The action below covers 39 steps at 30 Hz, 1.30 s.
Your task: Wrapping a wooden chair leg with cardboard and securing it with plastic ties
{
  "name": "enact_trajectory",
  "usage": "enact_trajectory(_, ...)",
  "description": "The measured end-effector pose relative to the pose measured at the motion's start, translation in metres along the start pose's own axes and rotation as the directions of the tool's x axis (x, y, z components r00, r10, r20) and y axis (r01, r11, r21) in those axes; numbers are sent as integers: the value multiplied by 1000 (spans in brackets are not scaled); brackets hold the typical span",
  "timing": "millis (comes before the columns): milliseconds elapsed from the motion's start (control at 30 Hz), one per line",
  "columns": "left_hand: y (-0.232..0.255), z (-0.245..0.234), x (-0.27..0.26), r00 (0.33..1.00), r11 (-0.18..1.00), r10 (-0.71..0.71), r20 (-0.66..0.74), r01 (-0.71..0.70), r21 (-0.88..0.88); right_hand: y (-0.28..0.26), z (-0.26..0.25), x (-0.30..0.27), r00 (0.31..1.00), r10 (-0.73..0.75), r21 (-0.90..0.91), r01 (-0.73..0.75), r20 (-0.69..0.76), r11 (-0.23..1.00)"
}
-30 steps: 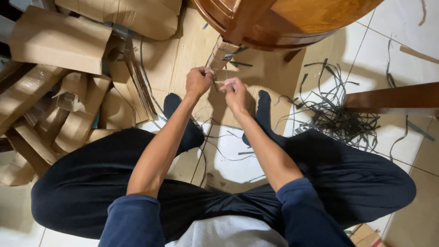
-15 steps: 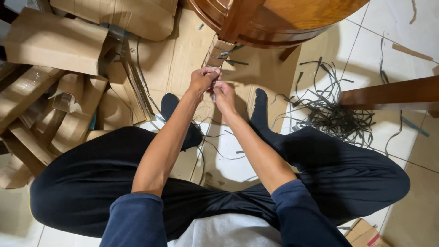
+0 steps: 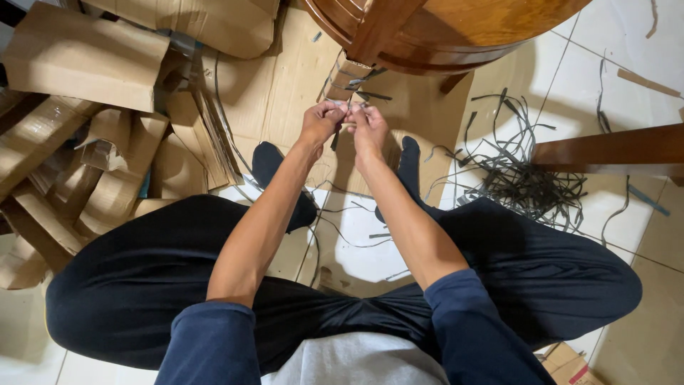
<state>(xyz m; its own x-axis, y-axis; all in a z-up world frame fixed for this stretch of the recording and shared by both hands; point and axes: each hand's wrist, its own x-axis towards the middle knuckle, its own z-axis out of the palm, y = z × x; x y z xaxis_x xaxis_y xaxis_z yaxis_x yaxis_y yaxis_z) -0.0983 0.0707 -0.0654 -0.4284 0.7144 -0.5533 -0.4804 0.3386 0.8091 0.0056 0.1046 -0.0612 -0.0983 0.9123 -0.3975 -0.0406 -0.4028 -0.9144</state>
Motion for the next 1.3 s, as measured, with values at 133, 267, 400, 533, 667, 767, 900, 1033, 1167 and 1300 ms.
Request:
enact_trajectory(133, -4, 0, -5, 999, 997, 28, -45, -31, -67, 14, -5, -7, 975, -222, -65, 223, 15, 973)
enact_trajectory(267, -3, 0, -14, 994, 987, 57, -97, -71, -144, 16, -6, -19, 919, -392, -162, 393, 40, 905)
enact_trajectory(400, 1, 5, -21, 992, 977, 91, -88, -106, -184, -8, 2, -24, 903, -428, -158, 427, 33, 890)
enact_trajectory(533, 1, 7, -29, 988, 950, 148, -45, -154, -270, -12, 6, -14, 903, -430, -163, 428, 23, 889)
enact_trajectory(667, -9, 7, -25, 974, 953, 218, -62, -226, -202, -18, 10, -11, 876, -480, -192, 478, 36, 857)
enact_trajectory(767, -10, 3, -20, 960, 958, 262, -102, -271, -95, -34, 13, -21, 867, -493, -243, 493, 65, 835)
enact_trajectory(900, 2, 13, -30, 964, 975, 199, -177, -213, -64, -20, 10, -18, 867, -495, -256, 492, 60, 832)
enact_trajectory(1033, -10, 17, -12, 979, 976, -41, -201, -4, -219, -5, 3, -8, 987, -146, -120, 153, 64, 981)
enact_trajectory(1167, -6, 13, -4, 956, 956, -196, -219, 137, -260, 7, -4, 13, 957, 215, -44, -211, 195, 977)
enact_trajectory(1300, 8, 12, -6, 947, 957, -235, -217, 187, -220, -1, -1, 16, 928, 276, -29, -278, 249, 960)
